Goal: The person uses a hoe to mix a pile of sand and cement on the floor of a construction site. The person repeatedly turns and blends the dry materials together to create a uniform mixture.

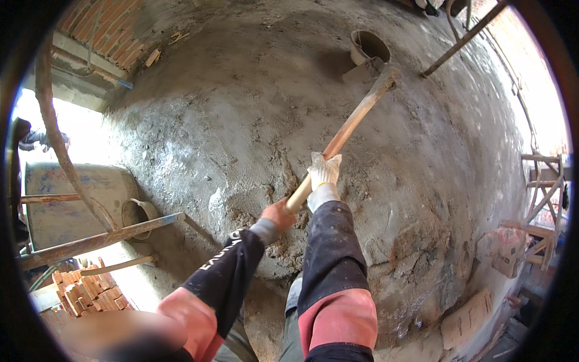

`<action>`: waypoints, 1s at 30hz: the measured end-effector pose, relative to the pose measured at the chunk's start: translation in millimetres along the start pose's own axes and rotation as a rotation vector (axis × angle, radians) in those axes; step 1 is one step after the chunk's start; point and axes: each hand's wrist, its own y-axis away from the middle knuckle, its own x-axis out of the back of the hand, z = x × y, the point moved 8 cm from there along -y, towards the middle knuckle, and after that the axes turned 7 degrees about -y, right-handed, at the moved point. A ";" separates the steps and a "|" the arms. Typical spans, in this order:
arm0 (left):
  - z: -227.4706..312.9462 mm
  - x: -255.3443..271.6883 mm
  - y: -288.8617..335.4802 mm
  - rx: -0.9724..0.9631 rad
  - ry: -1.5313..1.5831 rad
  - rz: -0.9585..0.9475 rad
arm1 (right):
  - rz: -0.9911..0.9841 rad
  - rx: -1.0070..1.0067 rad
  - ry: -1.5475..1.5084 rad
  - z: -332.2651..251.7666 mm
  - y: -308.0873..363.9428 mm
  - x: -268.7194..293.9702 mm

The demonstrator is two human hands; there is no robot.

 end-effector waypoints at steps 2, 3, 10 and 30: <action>-6.4 -11.0 -17.9 0.278 0.185 -0.044 | 0.013 0.017 0.222 4.4 -4.7 -3.9; -9.8 -15.8 -13.6 0.307 0.218 -0.026 | 0.030 0.017 0.348 8.7 -7.4 -4.2; -63.6 -78.8 164.9 0.257 0.543 0.173 | 0.107 0.092 0.731 82.9 14.8 -33.5; 64.2 76.2 430.3 0.547 0.383 -0.503 | -0.372 -0.567 -0.202 310.6 274.3 46.6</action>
